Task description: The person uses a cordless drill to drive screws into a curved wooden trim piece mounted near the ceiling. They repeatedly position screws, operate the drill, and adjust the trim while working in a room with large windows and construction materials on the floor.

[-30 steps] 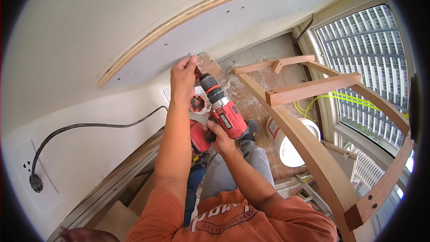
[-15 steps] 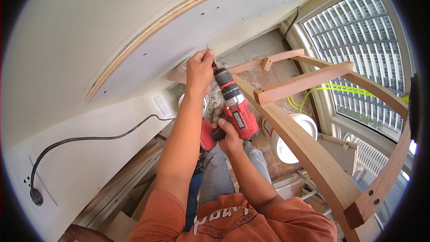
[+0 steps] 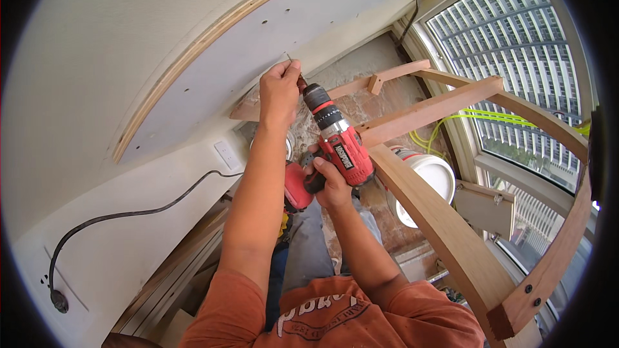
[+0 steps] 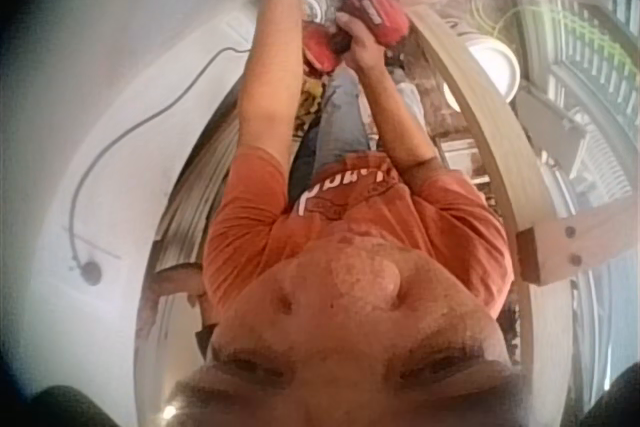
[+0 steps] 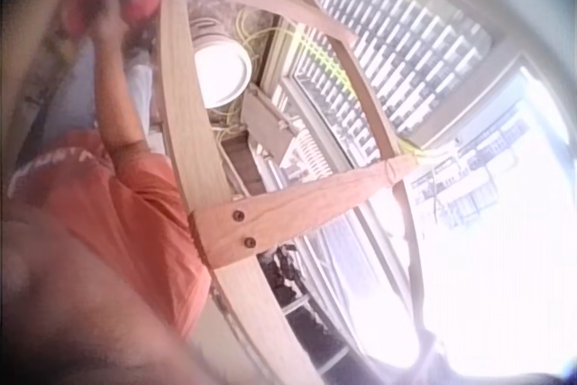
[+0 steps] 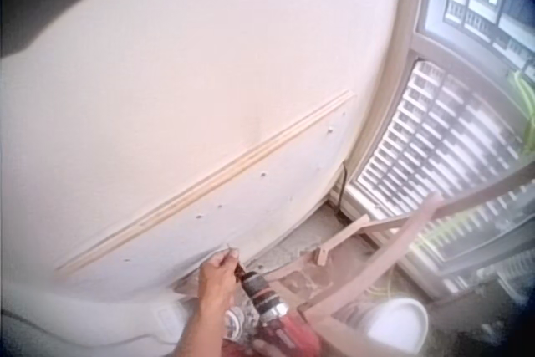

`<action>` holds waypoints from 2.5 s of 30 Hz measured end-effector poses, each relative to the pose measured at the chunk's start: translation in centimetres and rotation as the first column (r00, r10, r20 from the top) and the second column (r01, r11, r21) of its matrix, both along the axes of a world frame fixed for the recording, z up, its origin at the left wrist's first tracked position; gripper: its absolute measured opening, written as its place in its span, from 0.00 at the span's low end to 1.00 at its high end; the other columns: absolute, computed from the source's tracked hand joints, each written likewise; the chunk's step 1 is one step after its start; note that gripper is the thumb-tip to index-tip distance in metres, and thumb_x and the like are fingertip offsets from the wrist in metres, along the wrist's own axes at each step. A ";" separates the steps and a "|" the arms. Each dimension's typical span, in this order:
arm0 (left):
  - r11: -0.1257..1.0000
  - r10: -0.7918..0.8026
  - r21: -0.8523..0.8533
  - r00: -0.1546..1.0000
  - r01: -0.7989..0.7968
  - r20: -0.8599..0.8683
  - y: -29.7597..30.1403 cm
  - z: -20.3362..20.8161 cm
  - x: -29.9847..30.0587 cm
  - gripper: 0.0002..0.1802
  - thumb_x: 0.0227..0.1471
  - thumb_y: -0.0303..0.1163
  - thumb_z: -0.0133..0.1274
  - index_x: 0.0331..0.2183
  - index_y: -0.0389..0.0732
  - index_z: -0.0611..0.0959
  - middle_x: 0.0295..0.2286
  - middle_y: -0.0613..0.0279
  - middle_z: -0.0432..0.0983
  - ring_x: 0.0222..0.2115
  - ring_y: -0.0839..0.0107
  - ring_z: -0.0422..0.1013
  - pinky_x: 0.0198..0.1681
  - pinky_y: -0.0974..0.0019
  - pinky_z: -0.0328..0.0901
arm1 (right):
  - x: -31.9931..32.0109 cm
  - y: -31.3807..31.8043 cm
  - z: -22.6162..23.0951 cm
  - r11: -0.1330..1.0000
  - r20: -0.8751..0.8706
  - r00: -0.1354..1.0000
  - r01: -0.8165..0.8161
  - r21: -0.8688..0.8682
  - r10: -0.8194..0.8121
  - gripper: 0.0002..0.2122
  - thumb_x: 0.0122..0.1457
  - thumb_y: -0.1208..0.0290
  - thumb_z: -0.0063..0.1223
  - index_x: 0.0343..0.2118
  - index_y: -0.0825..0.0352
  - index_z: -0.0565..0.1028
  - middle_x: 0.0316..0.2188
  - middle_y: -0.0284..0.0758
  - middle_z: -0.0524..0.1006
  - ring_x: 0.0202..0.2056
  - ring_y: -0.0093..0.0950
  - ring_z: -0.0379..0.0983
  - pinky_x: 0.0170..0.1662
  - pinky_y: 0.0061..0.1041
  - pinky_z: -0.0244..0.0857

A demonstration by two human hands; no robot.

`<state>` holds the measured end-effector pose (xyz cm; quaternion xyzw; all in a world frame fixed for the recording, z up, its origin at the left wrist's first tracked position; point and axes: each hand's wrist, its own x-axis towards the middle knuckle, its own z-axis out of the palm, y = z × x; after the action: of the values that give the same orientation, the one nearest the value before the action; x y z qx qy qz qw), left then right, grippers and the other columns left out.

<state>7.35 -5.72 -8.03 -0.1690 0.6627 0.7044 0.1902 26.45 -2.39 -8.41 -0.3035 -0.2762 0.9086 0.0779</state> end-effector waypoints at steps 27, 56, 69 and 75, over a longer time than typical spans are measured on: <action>0.986 0.054 0.154 0.997 -0.062 0.059 -4.0 -0.6 0.7 0.16 0.60 0.34 0.49 0.44 0.31 0.77 0.37 0.57 0.76 0.37 0.68 0.73 0.41 0.65 0.69 | -3.1 -0.5 -1.9 0.996 -0.011 1.000 -0.030 -0.084 0.029 0.06 0.55 0.75 0.54 0.35 0.66 0.72 0.24 0.29 0.72 0.24 0.20 0.69 0.29 0.20 0.63; 0.957 0.246 0.177 0.966 -0.228 -0.084 -15.0 1.4 17.4 0.14 0.59 0.27 0.50 0.44 0.29 0.77 0.36 0.52 0.78 0.33 0.67 0.74 0.42 0.63 0.71 | -5.4 0.0 -4.8 0.983 -0.017 0.992 -0.119 0.141 0.123 0.08 0.54 0.71 0.56 0.34 0.66 0.73 0.21 0.29 0.71 0.25 0.20 0.69 0.31 0.20 0.62; 0.895 0.055 -0.442 0.966 0.064 0.251 -21.2 -21.1 23.7 0.11 0.54 0.29 0.52 0.35 0.31 0.81 0.24 0.57 0.77 0.26 0.70 0.73 0.30 0.68 0.68 | 8.9 3.4 -6.3 0.569 0.416 0.796 -0.605 0.558 0.439 0.14 0.56 0.75 0.56 0.46 0.67 0.74 0.39 0.32 0.76 0.40 0.24 0.71 0.45 0.28 0.65; 0.573 -0.096 -0.802 0.985 0.170 0.141 -19.1 -32.5 20.0 0.09 0.49 0.29 0.52 0.31 0.37 0.83 0.28 0.46 0.78 0.32 0.48 0.74 0.37 0.54 0.68 | 14.4 5.1 -8.6 0.458 0.563 0.663 -0.749 0.479 0.494 0.12 0.55 0.75 0.57 0.43 0.68 0.75 0.37 0.34 0.76 0.39 0.27 0.72 0.42 0.29 0.65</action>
<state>27.34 -24.77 -40.51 -0.2155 0.9131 0.3008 0.1714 40.81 2.76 -16.99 -0.2814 -0.6883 0.6347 -0.2102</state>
